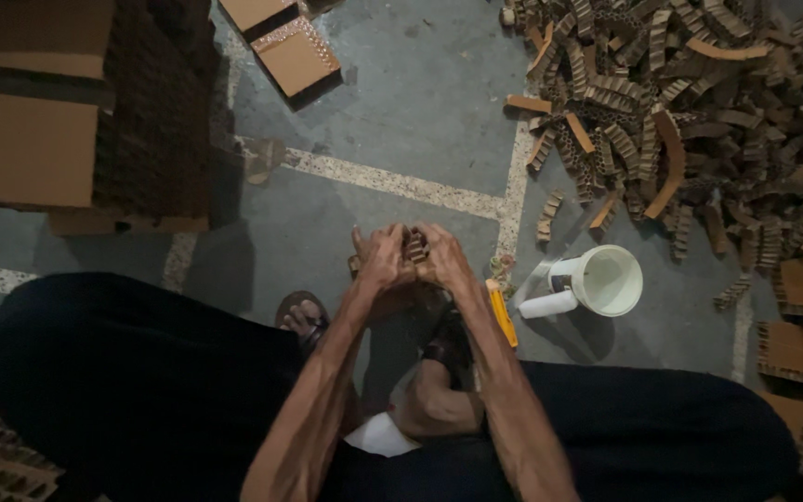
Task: The person sits on the floor and assembles small cardboard boxes by folding flaps and pressing edges. They use a white roller to apply adhesive to the box flaps and then stack the finished boxes nearby.
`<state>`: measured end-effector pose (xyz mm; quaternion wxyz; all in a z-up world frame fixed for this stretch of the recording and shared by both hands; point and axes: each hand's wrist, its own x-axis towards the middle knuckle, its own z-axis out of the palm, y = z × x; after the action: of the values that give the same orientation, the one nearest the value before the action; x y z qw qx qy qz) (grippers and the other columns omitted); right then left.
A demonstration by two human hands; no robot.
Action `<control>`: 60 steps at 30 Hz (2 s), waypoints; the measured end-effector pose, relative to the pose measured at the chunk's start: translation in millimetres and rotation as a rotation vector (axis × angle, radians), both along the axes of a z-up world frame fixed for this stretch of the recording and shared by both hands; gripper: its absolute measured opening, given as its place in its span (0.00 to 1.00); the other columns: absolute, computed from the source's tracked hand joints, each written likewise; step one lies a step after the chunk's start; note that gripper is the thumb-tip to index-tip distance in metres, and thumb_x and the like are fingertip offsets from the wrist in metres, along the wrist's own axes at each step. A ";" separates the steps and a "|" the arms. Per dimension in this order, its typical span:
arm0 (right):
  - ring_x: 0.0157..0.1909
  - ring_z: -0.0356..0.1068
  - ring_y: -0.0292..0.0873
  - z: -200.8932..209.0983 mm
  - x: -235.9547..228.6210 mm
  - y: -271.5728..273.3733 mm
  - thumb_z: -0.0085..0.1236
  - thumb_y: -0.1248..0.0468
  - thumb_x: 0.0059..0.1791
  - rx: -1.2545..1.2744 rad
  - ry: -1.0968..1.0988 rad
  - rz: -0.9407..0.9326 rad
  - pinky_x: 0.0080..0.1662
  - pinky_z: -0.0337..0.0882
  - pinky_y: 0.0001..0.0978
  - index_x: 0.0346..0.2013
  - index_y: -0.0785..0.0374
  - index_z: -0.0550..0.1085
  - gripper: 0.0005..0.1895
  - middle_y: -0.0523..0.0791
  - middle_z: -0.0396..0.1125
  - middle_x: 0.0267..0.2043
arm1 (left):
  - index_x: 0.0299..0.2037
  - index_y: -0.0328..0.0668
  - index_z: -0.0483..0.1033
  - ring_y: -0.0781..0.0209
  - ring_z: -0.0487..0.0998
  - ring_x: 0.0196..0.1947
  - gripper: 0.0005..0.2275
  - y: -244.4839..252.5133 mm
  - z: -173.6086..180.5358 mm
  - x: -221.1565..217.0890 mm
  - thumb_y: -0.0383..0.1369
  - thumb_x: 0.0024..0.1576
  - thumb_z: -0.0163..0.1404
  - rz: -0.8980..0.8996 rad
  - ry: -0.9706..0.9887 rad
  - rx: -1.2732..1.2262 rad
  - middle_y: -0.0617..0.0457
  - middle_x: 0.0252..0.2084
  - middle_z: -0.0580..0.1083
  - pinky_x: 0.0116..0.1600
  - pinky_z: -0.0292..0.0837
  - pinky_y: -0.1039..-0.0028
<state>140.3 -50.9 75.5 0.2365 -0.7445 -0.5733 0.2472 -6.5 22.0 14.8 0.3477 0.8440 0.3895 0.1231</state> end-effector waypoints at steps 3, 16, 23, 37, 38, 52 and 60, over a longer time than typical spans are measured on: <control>0.46 0.74 0.55 -4.9 4.1 -2.8 0.65 0.59 0.43 -0.140 0.153 -0.094 0.45 0.77 0.43 0.48 0.59 0.75 0.19 0.51 0.72 0.45 | 0.49 0.47 0.71 0.44 0.75 0.54 0.28 -2.7 4.6 4.2 0.47 0.40 0.63 -0.004 0.072 -0.063 0.49 0.49 0.76 0.64 0.46 0.26; 0.40 0.78 0.51 22.4 -3.8 3.2 0.84 0.49 0.25 -0.051 0.053 0.063 0.44 0.77 0.42 0.42 0.63 0.73 0.40 0.51 0.76 0.37 | 0.50 0.41 0.74 0.39 0.79 0.50 0.23 20.4 94.6 -23.6 0.41 0.48 0.64 0.258 0.406 -0.134 0.42 0.48 0.77 0.58 0.62 0.32; 0.41 0.79 0.48 40.7 -12.9 1.2 0.83 0.48 0.25 -0.189 0.083 -0.037 0.45 0.80 0.40 0.43 0.65 0.72 0.42 0.52 0.77 0.39 | 0.40 0.36 0.82 0.40 0.81 0.43 0.20 44.2 55.9 -82.7 0.38 0.39 0.67 0.283 0.185 -0.266 0.37 0.41 0.79 0.50 0.76 0.59; 0.42 0.77 0.51 41.4 -18.6 1.5 0.84 0.48 0.26 -0.109 0.011 0.008 0.43 0.78 0.43 0.41 0.67 0.72 0.41 0.54 0.75 0.40 | 0.45 0.39 0.80 0.48 0.80 0.45 0.17 30.9 -72.9 -99.1 0.33 0.46 0.66 0.733 0.272 -0.560 0.42 0.45 0.79 0.51 0.76 0.62; 0.42 0.77 0.51 42.8 -17.2 0.8 0.84 0.48 0.26 -0.116 0.008 0.002 0.44 0.78 0.43 0.42 0.67 0.72 0.41 0.54 0.75 0.41 | 0.47 0.37 0.78 0.48 0.80 0.46 0.19 27.2 -57.1 -102.1 0.31 0.45 0.66 0.840 0.318 -0.569 0.41 0.46 0.78 0.50 0.77 0.60; 0.40 0.79 0.48 34.7 -15.8 -6.5 0.82 0.53 0.27 -0.052 0.130 -0.013 0.43 0.80 0.38 0.43 0.64 0.74 0.37 0.52 0.76 0.40 | 0.33 0.37 0.84 0.37 0.78 0.39 0.04 -26.6 120.9 -43.6 0.26 0.49 0.57 0.444 -0.132 0.116 0.38 0.35 0.76 0.46 0.74 0.54; 0.41 0.78 0.49 31.4 -15.9 -6.2 0.84 0.48 0.27 0.027 0.079 0.020 0.43 0.78 0.39 0.44 0.66 0.74 0.41 0.52 0.75 0.40 | 0.31 0.35 0.83 0.39 0.78 0.39 0.03 -23.7 82.6 -38.8 0.27 0.49 0.59 0.523 -0.205 0.029 0.40 0.34 0.78 0.46 0.73 0.54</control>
<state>124.4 -57.2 106.8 0.2667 -0.7250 -0.5742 0.2710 -45.3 -1.7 97.4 0.3294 0.7028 0.5552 0.2990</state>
